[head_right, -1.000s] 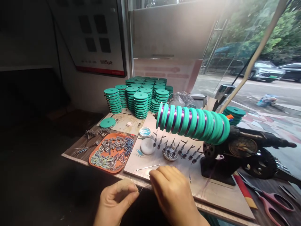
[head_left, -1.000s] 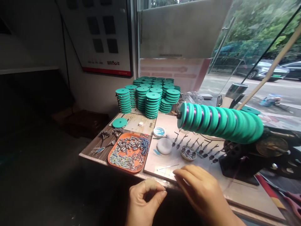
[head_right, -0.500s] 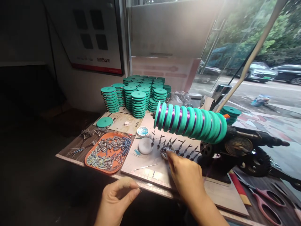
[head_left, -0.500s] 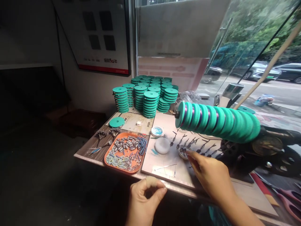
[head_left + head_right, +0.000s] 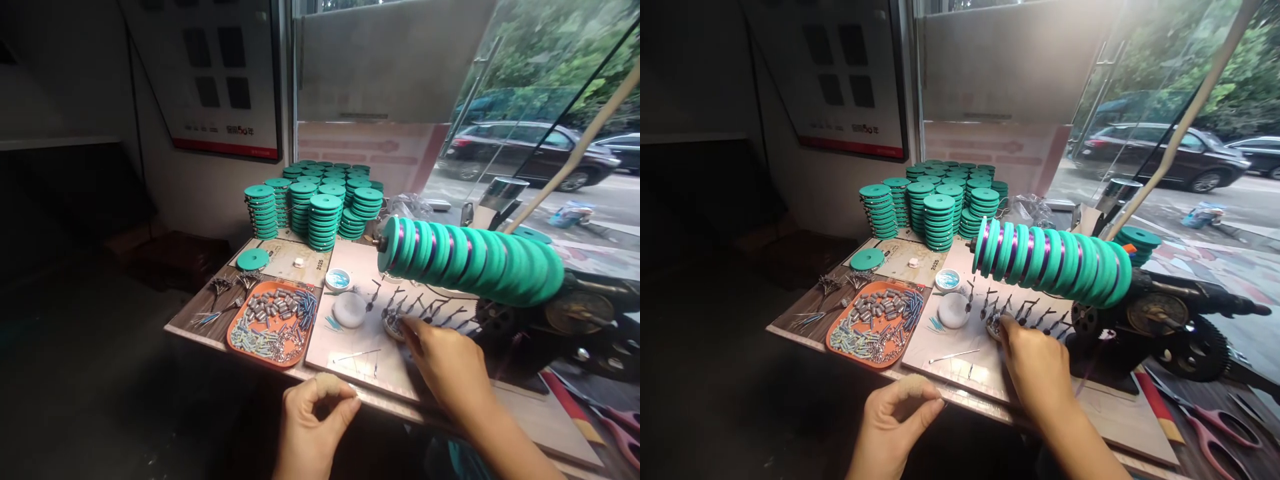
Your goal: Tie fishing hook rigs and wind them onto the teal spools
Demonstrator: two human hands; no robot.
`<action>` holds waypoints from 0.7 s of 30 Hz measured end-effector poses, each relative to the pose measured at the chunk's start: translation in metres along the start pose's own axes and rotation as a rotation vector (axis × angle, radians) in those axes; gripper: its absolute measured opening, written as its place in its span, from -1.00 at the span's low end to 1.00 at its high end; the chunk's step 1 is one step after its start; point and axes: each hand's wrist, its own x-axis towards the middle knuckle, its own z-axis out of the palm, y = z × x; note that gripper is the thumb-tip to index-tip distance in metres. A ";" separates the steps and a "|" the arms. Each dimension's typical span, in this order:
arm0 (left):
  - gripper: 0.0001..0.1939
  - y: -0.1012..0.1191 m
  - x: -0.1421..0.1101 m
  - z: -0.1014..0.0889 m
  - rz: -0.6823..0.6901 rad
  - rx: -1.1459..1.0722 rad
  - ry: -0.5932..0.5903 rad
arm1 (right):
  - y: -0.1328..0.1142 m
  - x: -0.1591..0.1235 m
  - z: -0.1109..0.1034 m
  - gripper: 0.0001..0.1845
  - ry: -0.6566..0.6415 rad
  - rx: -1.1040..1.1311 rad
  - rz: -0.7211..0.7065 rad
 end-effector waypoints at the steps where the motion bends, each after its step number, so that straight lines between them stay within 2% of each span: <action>1: -0.93 -0.001 0.000 0.000 0.004 0.004 -0.001 | 0.001 -0.002 0.002 -0.78 0.031 0.015 -0.001; 4: -0.93 -0.005 0.000 -0.002 0.011 0.030 -0.018 | 0.004 -0.016 0.000 -0.72 0.180 0.202 -0.001; 6: -0.93 -0.005 0.001 -0.003 0.012 0.060 -0.056 | 0.003 -0.030 -0.007 -0.69 0.281 0.467 0.016; 7: -0.93 -0.005 0.001 -0.004 0.009 0.078 -0.079 | 0.001 -0.037 -0.012 -0.71 0.283 0.624 0.033; 9: -0.92 -0.003 0.000 -0.005 -0.004 0.105 -0.115 | -0.007 -0.050 -0.021 -0.76 0.166 0.949 0.094; 11: -0.91 -0.001 -0.001 -0.005 -0.019 0.116 -0.127 | -0.017 -0.057 -0.027 -0.79 -0.039 1.251 0.155; 14: -0.90 -0.002 -0.004 -0.005 -0.016 0.119 -0.136 | -0.033 -0.059 -0.028 -0.73 -0.248 1.549 0.206; 17: -0.90 -0.004 -0.006 -0.005 0.018 0.111 -0.138 | -0.043 -0.055 -0.024 -0.71 -0.304 1.666 0.246; 21: -0.90 -0.003 -0.006 -0.002 0.070 0.088 -0.092 | -0.047 -0.055 -0.020 -0.71 -0.330 1.713 0.275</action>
